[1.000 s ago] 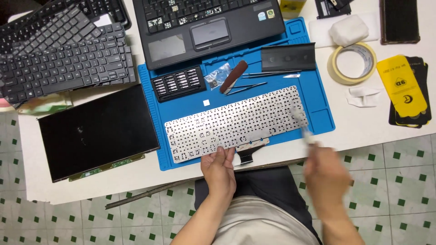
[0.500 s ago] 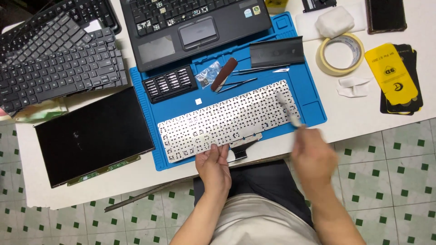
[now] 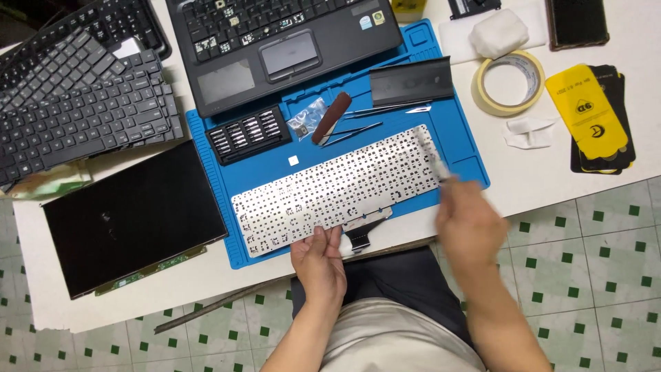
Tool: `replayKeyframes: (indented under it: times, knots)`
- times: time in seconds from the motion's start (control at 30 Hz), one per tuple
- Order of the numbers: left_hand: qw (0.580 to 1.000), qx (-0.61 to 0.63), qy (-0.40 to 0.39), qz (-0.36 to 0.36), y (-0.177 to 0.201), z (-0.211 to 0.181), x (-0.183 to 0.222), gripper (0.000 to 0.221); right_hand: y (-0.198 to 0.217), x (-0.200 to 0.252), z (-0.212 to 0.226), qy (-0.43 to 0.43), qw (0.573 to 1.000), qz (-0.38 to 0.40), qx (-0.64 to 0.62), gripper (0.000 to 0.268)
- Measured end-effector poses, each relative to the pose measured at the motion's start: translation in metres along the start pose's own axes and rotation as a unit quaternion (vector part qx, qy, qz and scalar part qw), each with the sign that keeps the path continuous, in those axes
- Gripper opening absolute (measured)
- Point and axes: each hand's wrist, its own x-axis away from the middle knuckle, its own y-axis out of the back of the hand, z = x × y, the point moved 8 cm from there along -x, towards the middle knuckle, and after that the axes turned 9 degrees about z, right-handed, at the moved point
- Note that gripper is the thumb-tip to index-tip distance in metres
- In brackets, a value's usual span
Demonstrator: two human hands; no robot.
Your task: Cleaning a laptop keyboard frame using a toothbrush and sorting small keyboard components on a repair mat.
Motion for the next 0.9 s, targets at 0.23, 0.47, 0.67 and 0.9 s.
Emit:
replayKeyframes:
  times: [0.23, 0.47, 0.67, 0.9]
  knots:
    - [0.999, 0.036, -0.001, -0.040, -0.033, -0.029, 0.023, 0.026, -0.021, 0.012, 0.066, 0.176, 0.984, 0.027, -0.017, 0.013]
    - [0.998, 0.047, 0.020, -0.046, -0.030, -0.026, 0.024, 0.027, -0.009, 0.002, -0.011, 0.033, 0.996, -0.003, 0.080, 0.011]
    - [0.999, 0.033, 0.000, -0.008, -0.030, -0.027, 0.020, 0.024, -0.050, 0.057, 0.044, 0.134, 0.971, 0.199, 0.019, 0.037]
    - [1.000, 0.014, -0.003, 0.020, -0.040, -0.034, 0.022, 0.032, -0.002, 0.066, -0.050, 0.007, 0.995, 0.014, 0.103, 0.016]
